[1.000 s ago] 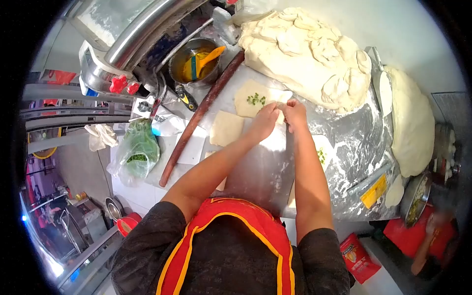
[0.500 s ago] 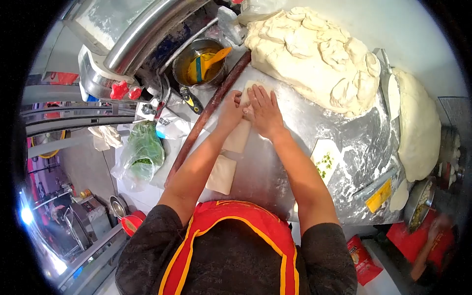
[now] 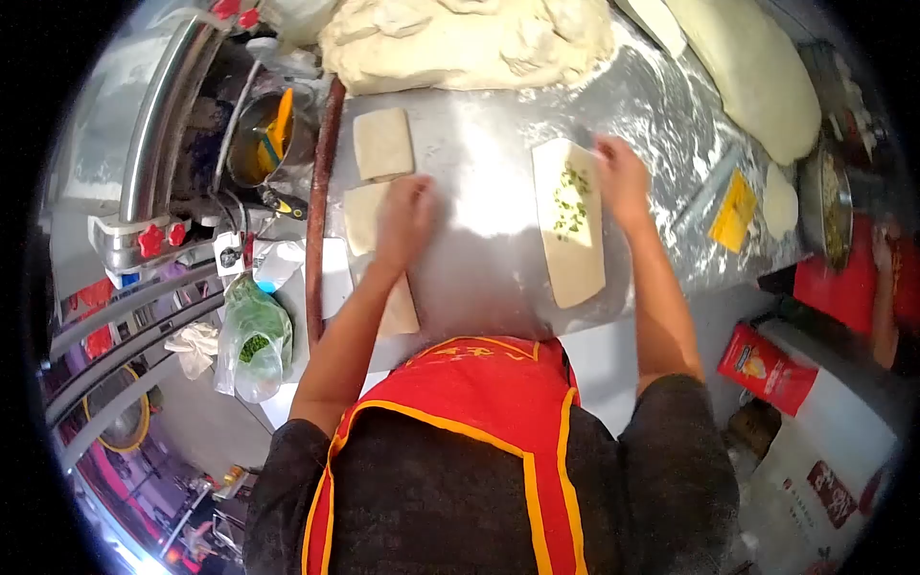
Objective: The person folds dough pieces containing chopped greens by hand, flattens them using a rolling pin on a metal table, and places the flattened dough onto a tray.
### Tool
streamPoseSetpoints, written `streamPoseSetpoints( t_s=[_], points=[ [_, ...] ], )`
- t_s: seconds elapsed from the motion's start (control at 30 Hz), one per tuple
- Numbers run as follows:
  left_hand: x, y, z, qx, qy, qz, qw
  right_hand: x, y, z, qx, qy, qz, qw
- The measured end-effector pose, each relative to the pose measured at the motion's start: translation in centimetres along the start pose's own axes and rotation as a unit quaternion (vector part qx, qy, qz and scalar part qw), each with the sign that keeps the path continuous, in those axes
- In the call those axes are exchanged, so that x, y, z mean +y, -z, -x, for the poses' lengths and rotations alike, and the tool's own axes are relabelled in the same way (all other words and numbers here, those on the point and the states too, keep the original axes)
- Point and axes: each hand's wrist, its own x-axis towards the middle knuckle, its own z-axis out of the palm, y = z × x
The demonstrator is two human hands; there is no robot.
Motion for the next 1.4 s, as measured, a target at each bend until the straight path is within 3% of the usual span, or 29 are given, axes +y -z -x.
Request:
streamPoseSetpoints(
  t_s=[0.03, 0.1, 0.13, 0.17, 0.27, 0.37, 0.47, 0.57, 0.67, 0.8, 0.87, 0.97, 1.03, 1.07, 1.17, 1.27, 1.4],
  points=[
    [0.6, -1.9, 1.4, -0.058, -0.066, -0.019, 0.996, 4.1, 2.0, 1.9, 0.004, -0.005, -0.011, 1.000],
    [1.3, -6.3, 5.0, -0.145, -0.197, 0.017, 0.969, 5.9, 4.8, 7.8, -0.018, -0.115, 0.024, 0.993],
    [4.8, -5.7, 5.7, -0.236, -0.211, 0.005, 0.949, 6.2, 5.4, 10.6, -0.045, -0.185, 0.037, 0.981],
    [8.3, -5.0, 6.1, -0.324, -0.222, -0.008, 0.920, 6.3, 5.3, 13.4, -0.064, -0.185, 0.044, 0.980],
    [8.7, -9.9, 8.9, -0.347, -0.307, 0.015, 0.886, 5.7, 2.7, 19.2, -0.067, -0.222, -0.017, 0.973],
    [9.0, -11.8, 9.5, -0.307, -0.325, -0.011, 0.894, 5.2, 0.4, 20.3, 0.007, -0.299, -0.110, 0.948],
    [8.6, -12.8, 9.8, -0.297, -0.349, -0.024, 0.889, 6.1, 0.1, 20.0, -0.002, -0.368, -0.170, 0.914],
    [8.3, -13.2, 9.5, -0.316, -0.330, 0.011, 0.890, 7.3, 0.5, 20.0, -0.032, -0.149, 0.025, 0.988],
    [9.2, -12.1, 8.6, -0.290, -0.302, 0.031, 0.908, 6.8, 2.0, 18.9, -0.121, -0.226, -0.020, 0.966],
    [8.4, -11.4, 7.2, -0.302, -0.062, 0.140, 0.941, 6.9, 3.1, 16.8, -0.164, -0.252, -0.302, 0.904],
    [9.0, -10.4, 6.1, -0.337, 0.068, 0.135, 0.929, 8.1, 3.3, 16.1, -0.197, -0.175, -0.231, 0.937],
    [9.3, -9.9, 4.5, -0.378, 0.099, 0.124, 0.912, 6.4, 3.8, 14.8, -0.205, -0.106, -0.170, 0.958],
    [8.4, -10.8, 4.9, -0.341, 0.070, 0.119, 0.930, 6.6, 3.6, 13.8, -0.191, -0.038, -0.112, 0.974],
    [7.9, -11.2, 5.1, -0.323, 0.056, 0.115, 0.938, 7.0, 3.4, 13.2, -0.199, -0.073, -0.159, 0.964],
    [9.3, -9.8, 2.8, -0.315, 0.177, 0.152, 0.920, 8.1, 2.2, 11.1, -0.202, -0.143, -0.253, 0.935],
    [6.9, -11.3, 0.9, -0.257, 0.126, 0.136, 0.949, 6.8, 0.9, 8.5, -0.170, -0.150, -0.270, 0.936],
    [7.4, -12.1, -0.5, -0.202, 0.101, 0.014, 0.974, 7.2, -1.1, 7.1, -0.139, -0.150, -0.160, 0.966]
  ],
)
